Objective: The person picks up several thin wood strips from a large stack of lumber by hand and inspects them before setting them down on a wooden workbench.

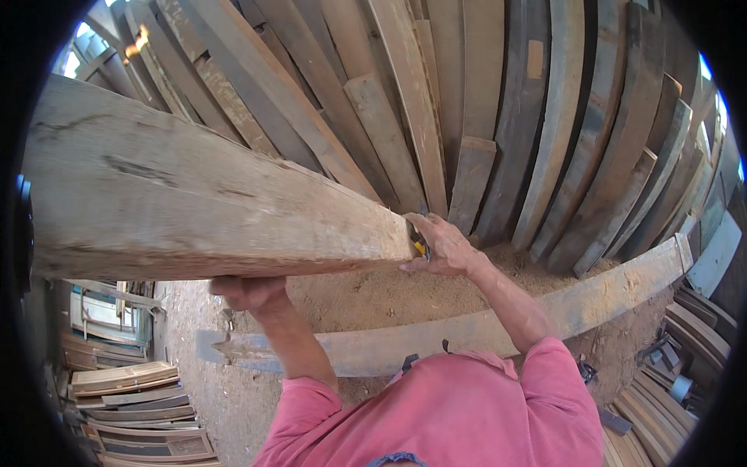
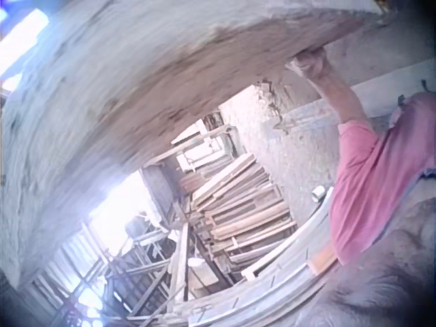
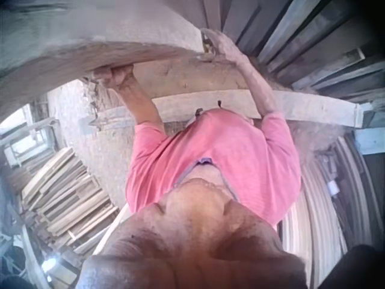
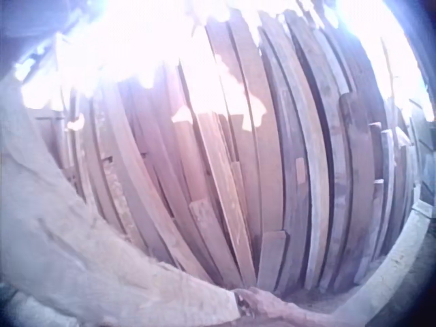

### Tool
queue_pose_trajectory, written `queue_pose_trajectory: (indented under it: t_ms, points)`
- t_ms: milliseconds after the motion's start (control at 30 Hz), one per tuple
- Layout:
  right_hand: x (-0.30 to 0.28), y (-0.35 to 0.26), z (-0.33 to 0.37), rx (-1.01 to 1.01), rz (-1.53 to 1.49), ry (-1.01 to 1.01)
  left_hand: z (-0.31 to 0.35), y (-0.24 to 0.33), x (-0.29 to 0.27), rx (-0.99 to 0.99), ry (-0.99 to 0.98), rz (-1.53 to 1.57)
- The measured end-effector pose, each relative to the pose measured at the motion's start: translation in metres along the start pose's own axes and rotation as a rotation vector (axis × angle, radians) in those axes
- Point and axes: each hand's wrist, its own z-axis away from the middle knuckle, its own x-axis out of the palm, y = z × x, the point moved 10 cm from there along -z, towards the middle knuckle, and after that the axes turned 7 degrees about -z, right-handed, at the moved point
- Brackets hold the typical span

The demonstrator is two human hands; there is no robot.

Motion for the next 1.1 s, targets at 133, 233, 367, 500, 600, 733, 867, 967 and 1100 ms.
queue_pose_trajectory:
  t_ms: [133,233,367,500,600,733,867,967,1100]
  points:
    - [-0.020,-0.028,-0.011,0.000,-0.091,0.017,-0.027,0.032,0.005,0.107,0.196,-0.182]
    - [-0.041,-0.030,-0.031,-0.034,-0.064,0.049,-0.075,0.040,0.040,0.167,0.123,0.002]
    - [-0.039,0.013,-0.060,0.053,-0.060,0.062,-0.092,-0.038,0.017,-0.043,0.035,-0.201]
    - [-0.025,0.101,-0.056,0.332,-0.065,0.091,-0.085,-0.128,0.041,-0.062,0.044,-0.445]
    - [-0.014,0.142,-0.020,0.493,-0.284,0.217,-0.121,-0.152,0.061,-0.003,-0.016,-0.398]
    - [0.062,0.238,0.083,1.016,-1.330,0.515,-0.157,-0.174,0.061,-0.055,-0.068,-0.474]
    - [0.077,0.262,0.147,1.111,-1.400,0.591,-0.167,-0.193,0.057,-0.147,0.009,-0.659]
    - [0.087,0.274,0.171,1.124,-1.319,0.551,-0.172,-0.194,0.078,-0.110,-0.088,-0.591]
    - [0.097,0.299,0.202,1.162,-0.916,0.544,-0.170,-0.191,0.092,-0.100,-0.083,-0.564]
